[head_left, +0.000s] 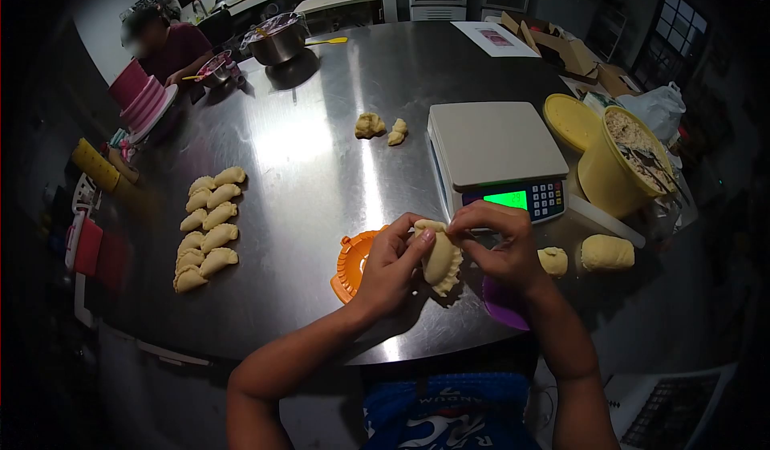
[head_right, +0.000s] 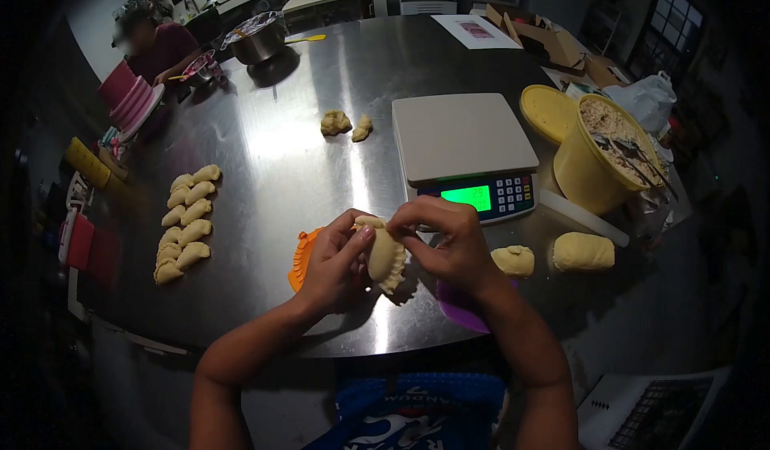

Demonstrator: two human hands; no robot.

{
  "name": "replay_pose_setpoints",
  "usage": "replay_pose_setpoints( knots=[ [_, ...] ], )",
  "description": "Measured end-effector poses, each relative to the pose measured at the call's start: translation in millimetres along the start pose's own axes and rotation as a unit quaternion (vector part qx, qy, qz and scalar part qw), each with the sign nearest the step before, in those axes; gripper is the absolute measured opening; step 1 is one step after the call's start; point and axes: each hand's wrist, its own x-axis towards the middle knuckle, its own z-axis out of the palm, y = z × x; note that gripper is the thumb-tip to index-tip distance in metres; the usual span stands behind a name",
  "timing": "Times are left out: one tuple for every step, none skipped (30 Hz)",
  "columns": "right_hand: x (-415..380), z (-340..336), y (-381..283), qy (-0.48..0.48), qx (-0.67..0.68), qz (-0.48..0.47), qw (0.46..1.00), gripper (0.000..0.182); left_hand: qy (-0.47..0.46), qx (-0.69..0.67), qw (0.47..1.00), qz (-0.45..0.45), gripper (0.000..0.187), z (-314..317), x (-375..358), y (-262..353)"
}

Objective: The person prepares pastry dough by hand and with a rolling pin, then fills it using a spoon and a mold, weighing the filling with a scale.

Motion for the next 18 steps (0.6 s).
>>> replay_pose_setpoints(
  knots=[
    [0.5,-0.5,0.0,-0.013,-0.025,-0.015,1.000,0.022,0.001,0.004,1.000,0.007,0.025,-0.3,0.0,-0.4],
    [0.7,0.2,0.4,-0.014,-0.024,-0.015,1.000,0.022,0.002,0.004,1.000,0.007,0.025,-0.3,0.0,-0.5],
    [0.6,1.0,0.8,-0.009,-0.016,-0.022,1.000,0.023,0.000,-0.008,1.000,0.007,0.025,-0.1,-0.2,-0.4],
    [0.3,1.5,1.1,-0.004,-0.008,-0.029,1.000,0.024,-0.002,-0.020,1.000,0.006,0.025,0.3,-0.5,-0.3],
    [0.0,1.2,1.5,-0.004,-0.008,-0.028,1.000,0.024,-0.001,-0.021,1.000,0.005,0.025,0.4,-1.1,1.1],
    [-0.3,0.7,1.9,-0.007,0.014,-0.022,1.000,0.020,-0.009,-0.007,1.000,0.002,0.025,0.3,-1.8,3.6],
    [-0.5,0.5,2.1,-0.010,0.035,-0.015,0.999,0.017,-0.017,0.007,1.000,-0.001,0.025,0.1,-2.2,4.7],
    [0.2,0.1,0.5,-0.010,0.034,-0.015,0.999,0.017,-0.017,0.006,1.000,0.000,0.025,0.6,-2.2,3.8],
    [1.4,-0.5,-2.5,-0.012,0.059,-0.019,0.998,0.015,-0.008,0.011,1.000,0.013,0.025,1.5,-2.4,2.3],
    [2.1,-0.8,-4.1,-0.014,0.085,-0.023,0.996,0.013,0.001,0.017,1.000,0.025,0.025,2.0,-2.6,1.6],
    [2.4,-0.6,-3.4,-0.014,0.085,-0.024,0.996,0.013,0.001,0.017,1.000,0.026,0.025,2.0,-3.0,2.6],
    [2.8,0.0,-1.8,-0.010,0.082,-0.020,0.996,0.010,-0.006,0.019,1.000,0.023,0.025,1.9,-3.8,4.4],
    [2.7,0.6,-0.2,-0.006,0.079,-0.016,0.997,0.008,-0.013,0.020,0.999,0.021,0.025,2.0,-4.3,5.3],
    [2.4,0.6,1.5,-0.007,0.079,-0.016,0.997,0.008,-0.013,0.020,0.999,0.022,0.025,2.2,-4.1,4.0],
    [1.8,0.6,3.4,-0.010,0.070,-0.011,0.997,0.008,-0.016,0.028,0.999,0.030,0.025,2.4,-3.9,1.3],
    [1.1,0.7,4.8,-0.012,0.060,-0.006,0.998,0.009,-0.020,0.037,0.998,0.038,0.025,2.6,-4.1,-0.3],
    [0.0,2.7,4.8,-0.012,0.060,-0.006,0.998,0.009,-0.021,0.036,0.998,0.038,0.025,3.5,-4.9,0.2],
    [-1.1,6.1,3.9,0.021,0.135,0.037,0.990,0.010,-0.016,0.035,0.998,0.041,0.024,4.7,-5.7,1.8]
  ],
)
